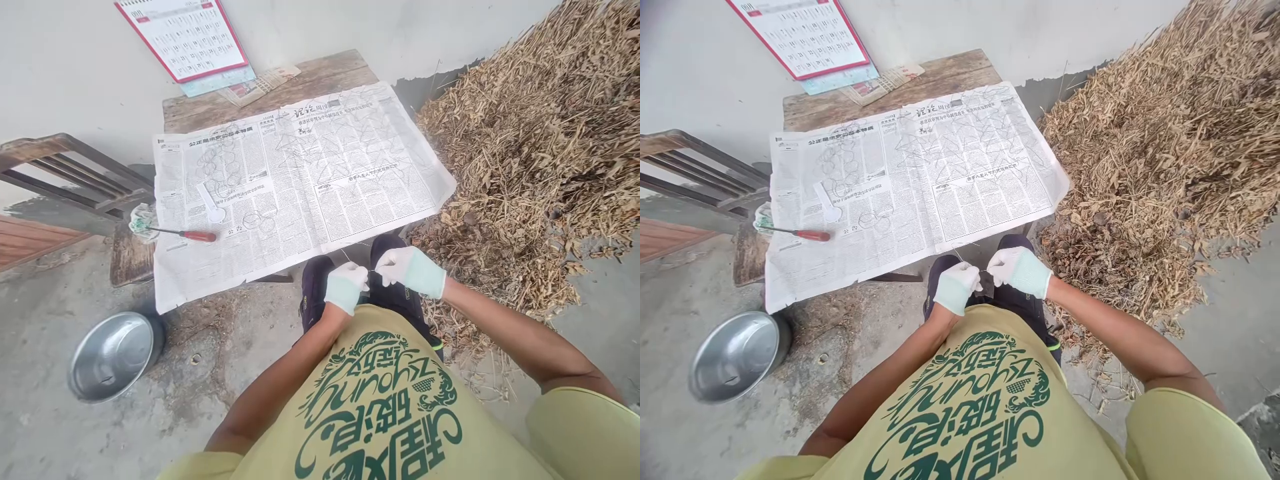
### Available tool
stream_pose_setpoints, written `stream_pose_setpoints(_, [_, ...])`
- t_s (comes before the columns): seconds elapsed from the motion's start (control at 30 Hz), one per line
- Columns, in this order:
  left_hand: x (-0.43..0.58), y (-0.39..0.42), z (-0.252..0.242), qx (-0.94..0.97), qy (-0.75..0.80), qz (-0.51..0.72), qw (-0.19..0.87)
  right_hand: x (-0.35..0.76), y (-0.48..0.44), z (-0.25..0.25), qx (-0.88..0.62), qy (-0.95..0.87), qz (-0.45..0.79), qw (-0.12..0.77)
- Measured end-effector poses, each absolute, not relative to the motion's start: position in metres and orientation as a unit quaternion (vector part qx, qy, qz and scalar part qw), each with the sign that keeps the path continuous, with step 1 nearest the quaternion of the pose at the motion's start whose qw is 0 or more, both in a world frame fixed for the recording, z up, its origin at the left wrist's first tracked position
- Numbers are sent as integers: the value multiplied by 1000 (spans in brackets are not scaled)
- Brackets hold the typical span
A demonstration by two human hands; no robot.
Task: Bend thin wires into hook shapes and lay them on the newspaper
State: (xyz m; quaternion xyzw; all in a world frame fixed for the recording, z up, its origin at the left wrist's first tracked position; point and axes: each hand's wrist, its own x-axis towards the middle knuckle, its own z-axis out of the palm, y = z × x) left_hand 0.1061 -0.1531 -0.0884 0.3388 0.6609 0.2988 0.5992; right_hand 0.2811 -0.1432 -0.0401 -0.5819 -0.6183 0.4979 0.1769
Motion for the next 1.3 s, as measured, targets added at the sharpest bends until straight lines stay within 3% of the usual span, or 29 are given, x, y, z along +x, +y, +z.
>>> stream_pose_setpoints(0.2, [105,-154,-94,417,670,250,560,284,-126,-33,-538,-685,491,35])
stream_pose_setpoints(0.3, [104,-157,-97,373,649,266,608,286,-119,-33,-522,-680,515,4])
stream_pose_setpoints(0.37, [103,-160,-95,336,627,284,643,291,-119,-30,-537,-643,543,43])
stream_pose_setpoints(0.5, [102,-166,-79,257,574,325,706,310,-131,-24,-474,-588,622,205])
stream_pose_setpoints(0.6, [102,-168,-65,191,551,353,731,316,-147,-34,-493,-636,521,285])
stream_pose_setpoints(0.73, [105,-169,-58,192,547,346,738,306,-165,-57,-466,-741,367,314])
stream_pose_setpoints(0.9, [105,-172,-58,229,530,340,743,295,-169,-64,-426,-757,312,384])
stream_pose_setpoints(1.3, [109,-178,-55,347,585,258,686,282,-166,-33,-516,-605,493,354])
